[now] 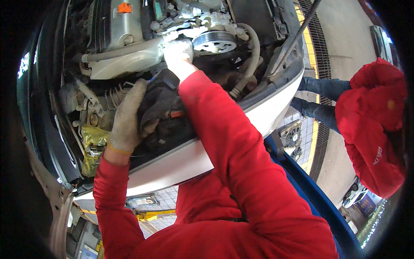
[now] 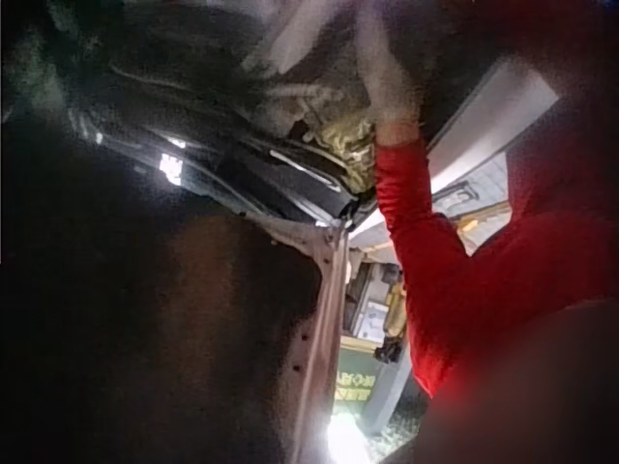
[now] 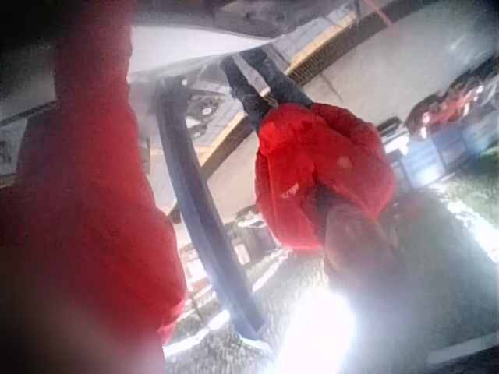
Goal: The person uses a cordless impact wrench to remove and install bolts on a car engine. They repeatedly position the tool, engage fasteners, and reposition their hands within the engine bay.
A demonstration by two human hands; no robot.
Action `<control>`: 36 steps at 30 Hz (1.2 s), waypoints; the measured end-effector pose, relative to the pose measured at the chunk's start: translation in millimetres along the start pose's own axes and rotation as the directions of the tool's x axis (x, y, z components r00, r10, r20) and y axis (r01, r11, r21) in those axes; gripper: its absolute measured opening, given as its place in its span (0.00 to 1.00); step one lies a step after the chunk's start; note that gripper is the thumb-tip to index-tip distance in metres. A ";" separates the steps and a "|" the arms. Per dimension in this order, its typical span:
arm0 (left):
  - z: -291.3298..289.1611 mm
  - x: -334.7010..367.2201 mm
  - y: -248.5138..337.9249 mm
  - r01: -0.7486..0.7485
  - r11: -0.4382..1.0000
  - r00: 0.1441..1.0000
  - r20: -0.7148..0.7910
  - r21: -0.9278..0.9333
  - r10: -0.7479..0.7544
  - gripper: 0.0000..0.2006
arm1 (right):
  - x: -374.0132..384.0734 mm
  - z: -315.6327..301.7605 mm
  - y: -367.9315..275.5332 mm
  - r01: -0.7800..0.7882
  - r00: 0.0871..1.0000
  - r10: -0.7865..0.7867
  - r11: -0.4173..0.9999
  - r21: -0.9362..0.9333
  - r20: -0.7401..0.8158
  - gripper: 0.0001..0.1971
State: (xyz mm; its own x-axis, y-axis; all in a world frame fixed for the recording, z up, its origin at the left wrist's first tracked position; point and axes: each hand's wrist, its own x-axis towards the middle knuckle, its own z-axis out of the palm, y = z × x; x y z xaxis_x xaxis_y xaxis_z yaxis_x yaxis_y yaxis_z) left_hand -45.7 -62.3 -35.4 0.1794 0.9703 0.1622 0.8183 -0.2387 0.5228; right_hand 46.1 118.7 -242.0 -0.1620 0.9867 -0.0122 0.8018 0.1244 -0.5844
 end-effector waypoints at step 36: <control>15.8 -6.8 1.9 0.558 0.380 0.717 0.198 -0.738 -0.668 0.34 | -0.9 21.1 -5.8 -0.309 0.950 0.305 0.874 0.375 0.070 0.18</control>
State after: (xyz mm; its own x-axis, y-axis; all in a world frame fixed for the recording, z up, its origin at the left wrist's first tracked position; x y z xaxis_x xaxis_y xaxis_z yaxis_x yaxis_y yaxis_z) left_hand -36.7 -68.8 -48.7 -0.3100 0.8632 -0.3984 0.0085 0.4215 0.9068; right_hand 29.5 114.9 -255.8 0.0510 0.9678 -0.2465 0.5350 -0.2350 -0.8115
